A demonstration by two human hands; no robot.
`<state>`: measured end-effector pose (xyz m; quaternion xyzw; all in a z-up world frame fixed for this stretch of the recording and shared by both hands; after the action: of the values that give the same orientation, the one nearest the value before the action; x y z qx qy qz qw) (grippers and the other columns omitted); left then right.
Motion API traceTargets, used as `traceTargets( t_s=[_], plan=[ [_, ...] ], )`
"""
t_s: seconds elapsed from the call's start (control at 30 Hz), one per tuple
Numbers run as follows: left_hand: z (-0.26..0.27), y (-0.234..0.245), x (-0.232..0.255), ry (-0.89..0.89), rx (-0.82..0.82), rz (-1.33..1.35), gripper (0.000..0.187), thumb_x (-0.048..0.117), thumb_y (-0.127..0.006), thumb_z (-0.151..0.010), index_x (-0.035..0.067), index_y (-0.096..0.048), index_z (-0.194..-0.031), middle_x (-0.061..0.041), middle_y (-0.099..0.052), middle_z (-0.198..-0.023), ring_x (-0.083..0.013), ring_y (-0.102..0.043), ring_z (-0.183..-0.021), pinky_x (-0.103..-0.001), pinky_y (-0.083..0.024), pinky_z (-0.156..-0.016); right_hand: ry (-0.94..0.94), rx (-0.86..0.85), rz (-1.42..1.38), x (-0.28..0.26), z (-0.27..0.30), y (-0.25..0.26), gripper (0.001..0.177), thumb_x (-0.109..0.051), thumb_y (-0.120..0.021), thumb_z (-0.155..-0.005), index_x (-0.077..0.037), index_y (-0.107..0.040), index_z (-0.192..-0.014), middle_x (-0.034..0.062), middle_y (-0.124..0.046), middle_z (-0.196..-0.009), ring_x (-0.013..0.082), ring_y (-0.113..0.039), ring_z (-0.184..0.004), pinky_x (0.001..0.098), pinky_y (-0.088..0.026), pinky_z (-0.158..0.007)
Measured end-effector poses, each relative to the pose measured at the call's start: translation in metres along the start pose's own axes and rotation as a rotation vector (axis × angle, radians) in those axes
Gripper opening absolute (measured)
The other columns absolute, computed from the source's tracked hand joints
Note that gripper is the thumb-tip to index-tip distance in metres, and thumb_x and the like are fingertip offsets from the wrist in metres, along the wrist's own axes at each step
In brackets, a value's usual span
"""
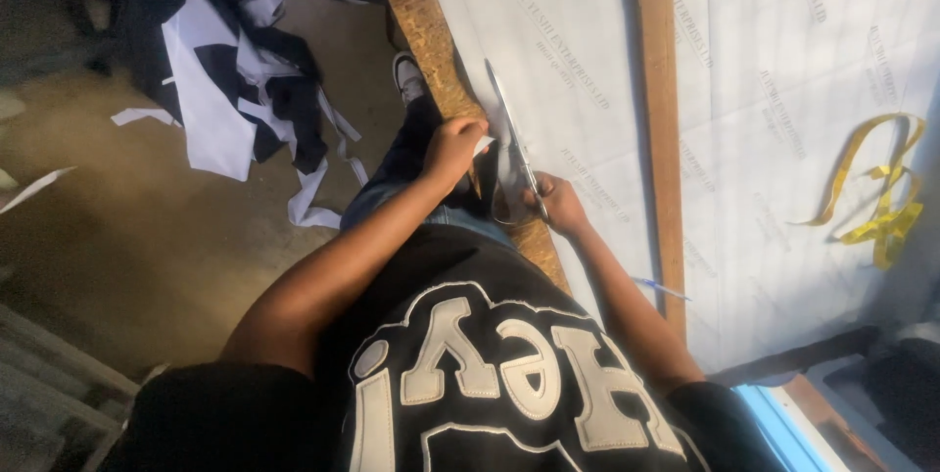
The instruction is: The person uses shears to cut a large sheet of white fabric laid on a wooden workbench. They trim the edges along the length of the fabric, then lift and reposition the sheet to continue cutting the remaining sections.
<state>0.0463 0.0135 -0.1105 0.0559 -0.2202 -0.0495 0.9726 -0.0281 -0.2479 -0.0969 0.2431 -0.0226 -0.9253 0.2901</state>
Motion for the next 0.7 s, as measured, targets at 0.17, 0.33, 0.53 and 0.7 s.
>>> traceTargets(
  t_s=[0.17,0.33,0.53,0.7],
  plan=[
    [0.005,0.025,0.036,-0.109,0.077,0.073,0.038,0.038,-0.067,-0.095,0.016,-0.079,-0.125,-0.012,-0.082,-0.113,-0.0264,-0.080,-0.102,-0.039,-0.061,-0.088,0.023,-0.035,-0.017,-0.051,-0.006,0.005,0.048,-0.051,-0.095,-0.081,-0.014,-0.081,-0.109,0.0130,-0.077,-0.084,0.0260,-0.074,-0.086,0.0426,-0.055,-0.086],
    [-0.011,0.037,0.045,-0.134,0.101,0.226,0.039,0.048,-0.072,-0.097,0.019,-0.077,-0.123,-0.006,-0.080,-0.107,-0.0204,-0.080,-0.092,-0.033,-0.060,-0.072,0.051,-0.040,-0.042,-0.062,-0.011,0.005,0.050,-0.049,-0.095,-0.083,-0.012,-0.081,-0.115,0.0144,-0.078,-0.092,0.0286,-0.074,-0.096,0.0443,-0.054,-0.093],
    [-0.025,0.037,0.066,-0.206,0.070,0.331,0.038,0.039,-0.081,-0.095,0.009,-0.079,-0.118,-0.008,-0.074,-0.100,-0.0204,-0.077,-0.082,-0.029,-0.056,-0.063,0.043,-0.024,-0.048,-0.063,-0.009,0.003,0.048,-0.047,-0.095,-0.083,-0.013,-0.081,-0.114,0.0133,-0.080,-0.096,0.0266,-0.074,-0.100,0.0443,-0.053,-0.097],
    [-0.009,0.041,0.079,-0.209,0.033,0.409,0.029,0.028,-0.080,-0.094,0.002,-0.080,-0.107,-0.008,-0.069,-0.081,-0.0179,-0.071,-0.064,-0.026,-0.053,-0.049,0.033,0.007,-0.054,-0.060,-0.008,0.002,0.036,-0.037,-0.092,-0.083,-0.013,-0.082,-0.109,0.0103,-0.076,-0.090,0.0252,-0.072,-0.096,0.0413,-0.053,-0.094]
  ],
)
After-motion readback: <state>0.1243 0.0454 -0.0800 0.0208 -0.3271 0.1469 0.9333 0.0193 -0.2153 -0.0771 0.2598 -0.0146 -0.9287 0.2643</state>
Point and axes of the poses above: each hand's wrist, its own z-axis away from the middle knuckle, its own y-axis out of the back of the hand, x = y × z, the point moved 10 cm from there along -z, towards the middle knuckle
